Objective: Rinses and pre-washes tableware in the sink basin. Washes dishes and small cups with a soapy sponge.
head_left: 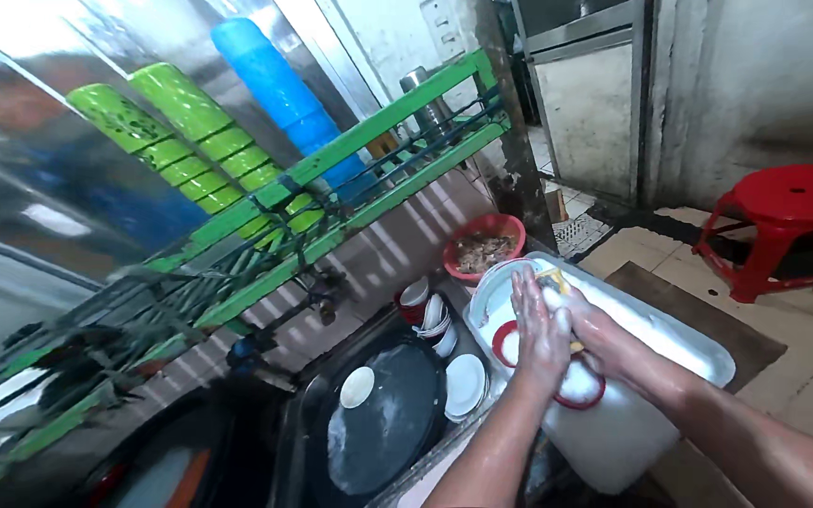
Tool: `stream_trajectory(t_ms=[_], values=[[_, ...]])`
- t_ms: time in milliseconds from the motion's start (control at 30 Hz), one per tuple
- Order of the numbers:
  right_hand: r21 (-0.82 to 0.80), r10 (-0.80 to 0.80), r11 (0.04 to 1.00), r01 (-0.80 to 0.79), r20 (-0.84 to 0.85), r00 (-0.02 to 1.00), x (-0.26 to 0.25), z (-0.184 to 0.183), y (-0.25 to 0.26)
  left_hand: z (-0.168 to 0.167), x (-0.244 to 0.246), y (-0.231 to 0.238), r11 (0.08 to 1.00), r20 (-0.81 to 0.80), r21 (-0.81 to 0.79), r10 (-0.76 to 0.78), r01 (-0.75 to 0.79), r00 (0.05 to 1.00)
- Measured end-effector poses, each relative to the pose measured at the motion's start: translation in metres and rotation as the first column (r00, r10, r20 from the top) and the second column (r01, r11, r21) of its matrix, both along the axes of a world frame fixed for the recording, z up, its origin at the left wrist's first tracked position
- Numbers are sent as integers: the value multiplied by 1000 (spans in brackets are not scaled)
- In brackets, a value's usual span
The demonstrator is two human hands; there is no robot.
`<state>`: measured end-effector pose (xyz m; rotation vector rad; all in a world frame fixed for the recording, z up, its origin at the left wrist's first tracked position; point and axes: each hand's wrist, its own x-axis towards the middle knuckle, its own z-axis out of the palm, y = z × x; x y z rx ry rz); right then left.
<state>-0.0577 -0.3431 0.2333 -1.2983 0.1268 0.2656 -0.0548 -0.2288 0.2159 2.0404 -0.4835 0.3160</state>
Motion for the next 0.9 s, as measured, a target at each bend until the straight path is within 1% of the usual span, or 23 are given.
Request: stream_trajectory(t_ms=[67,100,133,167,200,233,267,300,333,367,433,500,533,600,633,667,700,733,767,800,833,867,900], values=[[15,55,998,-56,40,998,-1,-6,-12,1,-9,0,961,-163,-248,-162,119,973],[-23,49,999,-47,89,995,3,-12,-20,1,-13,2,924,-235,-349,-247,156,940],[-138,50,990,-29,153,987,9,-21,-29,-1,-14,5,906,-303,-392,-290,159,908],[-347,89,938,-15,197,976,16,-29,-42,-6,-15,7,930,-382,-336,-282,152,880],[-597,163,802,-15,195,967,21,-37,-55,-12,-15,7,974,-467,-154,-220,166,856],[-776,230,630,-29,151,961,18,-40,-64,-17,-12,3,969,-552,109,-128,224,824],[-880,272,470,-77,61,960,10,-38,-69,-21,-9,-4,875,-604,369,-30,313,797],[-932,298,333,-141,-38,954,0,-37,-71,-27,-9,-12,708,-606,585,57,395,794],[-954,321,227,-197,-117,940,-8,-38,-72,-35,-10,-19,543,-570,721,109,431,815],[-956,344,163,-245,-178,922,-13,-41,-72,-42,-12,-23,444,-533,786,133,431,835],[-950,376,118,-288,-226,899,-11,-50,-73,-43,-12,-27,398,-535,800,138,448,834],[-937,352,157,-311,-241,904,-3,-53,-74,-31,-10,-25,451,-599,755,176,477,781],[-921,327,222,-320,-239,914,2,-52,-76,-24,-9,-22,477,-611,746,214,464,762],[-875,248,418,-242,-147,958,8,-50,-82,-11,-7,-13,528,-594,749,269,400,758],[-836,192,528,-151,-57,980,7,-47,-83,-5,-7,-8,625,-615,698,275,348,739],[-778,124,627,-33,57,991,4,-44,-82,0,-7,-1,772,-665,579,262,262,699],[-703,51,704,98,187,981,-3,-40,-76,0,-8,3,918,-720,383,224,106,657],[-630,1,746,215,324,946,-9,-36,-67,-2,-10,4,987,-765,132,161,-93,623],[-585,0,765,271,420,907,-14,-32,-55,-2,-12,-1,958,-786,-110,78,-263,613],[-573,33,771,278,472,881,-16,-31,-42,-1,-17,-8,899,-765,-280,4,-338,644],[-585,74,769,258,482,873,-15,-30,-31,0,-24,-14,872,-711,-359,-24,-333,703],[-593,86,775,218,441,894,-7,-29,-29,0,-30,-17,884,-655,-359,-11,-299,755],[-582,70,800,145,331,941,9,-26,-32,1,-36,-18,912,-614,-322,3,-254,789]])
